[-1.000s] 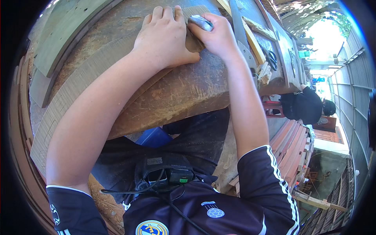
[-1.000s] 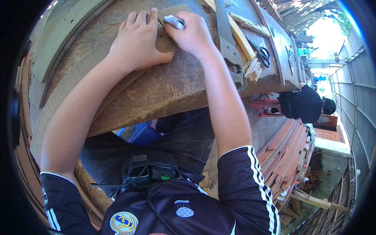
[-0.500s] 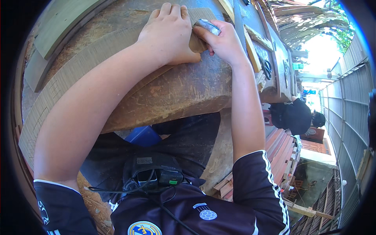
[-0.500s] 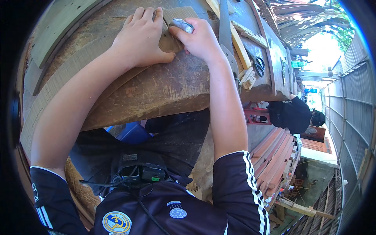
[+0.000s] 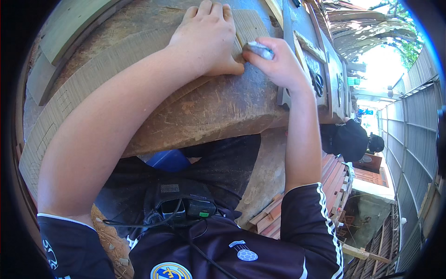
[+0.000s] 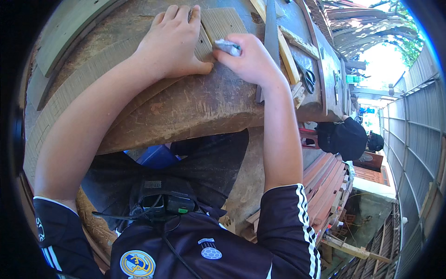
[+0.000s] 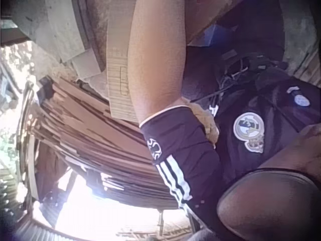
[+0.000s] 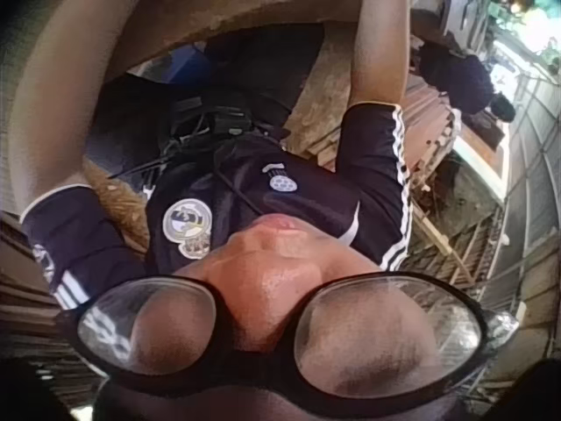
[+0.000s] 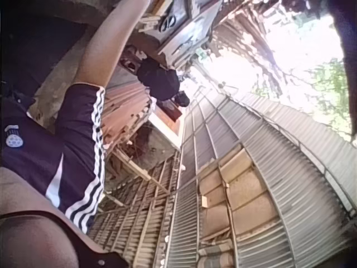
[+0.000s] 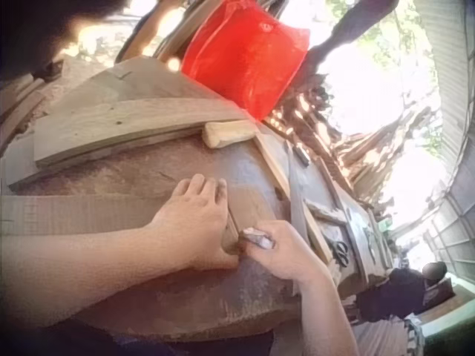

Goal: Sawing a piece of wood and then sanding the edges with sandpaper.

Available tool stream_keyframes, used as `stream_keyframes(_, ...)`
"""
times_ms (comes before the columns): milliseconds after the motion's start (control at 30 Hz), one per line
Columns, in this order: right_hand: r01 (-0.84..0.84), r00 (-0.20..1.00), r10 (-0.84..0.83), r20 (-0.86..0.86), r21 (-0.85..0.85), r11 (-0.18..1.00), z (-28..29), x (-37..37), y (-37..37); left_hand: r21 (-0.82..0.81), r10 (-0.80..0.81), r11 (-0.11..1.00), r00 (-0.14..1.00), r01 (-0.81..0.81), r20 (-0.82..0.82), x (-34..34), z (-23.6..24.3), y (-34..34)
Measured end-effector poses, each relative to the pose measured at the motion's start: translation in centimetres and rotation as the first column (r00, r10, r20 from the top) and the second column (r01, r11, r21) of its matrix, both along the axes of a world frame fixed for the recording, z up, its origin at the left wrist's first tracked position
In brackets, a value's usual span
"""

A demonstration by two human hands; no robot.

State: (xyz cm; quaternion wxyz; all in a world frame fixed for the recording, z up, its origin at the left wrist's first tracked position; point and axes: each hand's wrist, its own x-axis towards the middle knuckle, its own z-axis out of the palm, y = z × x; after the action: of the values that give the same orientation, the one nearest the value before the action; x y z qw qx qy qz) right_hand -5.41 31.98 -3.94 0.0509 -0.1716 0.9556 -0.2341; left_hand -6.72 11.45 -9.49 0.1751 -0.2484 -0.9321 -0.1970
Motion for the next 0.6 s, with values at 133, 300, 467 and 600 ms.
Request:
stream_keyframes(133, 0.073, 0.997, -0.073, 0.039, -0.022, 0.997, -0.2, -0.2, 0.2, -0.043, -0.034, 0.998, 0.999, 0.035, 0.028, 0.0, 0.6, 0.4)
stream_keyframes(300, 0.098, 0.995, -0.099, -0.026, -0.044, 0.994, -0.8, 0.8, 0.1, -0.036, -0.028, 0.999, 0.994, 0.032, 0.106, -0.3, 1.0, 0.0)
stream_keyframes(467, 0.054, 0.997, -0.056, 0.058, 0.026, 0.998, 1.5, 2.1, 0.6, -0.054, -0.005, 0.999, 0.996, 0.009, 0.088, -0.9, 0.5, -0.1)
stream_keyframes(600, 0.244, 0.969, -0.233, 0.079, -0.429, 0.870, 2.1, 0.3, -0.4, -0.039, -0.041, 0.998, 0.990, 0.047, 0.135, -0.7, 1.1, 0.0)
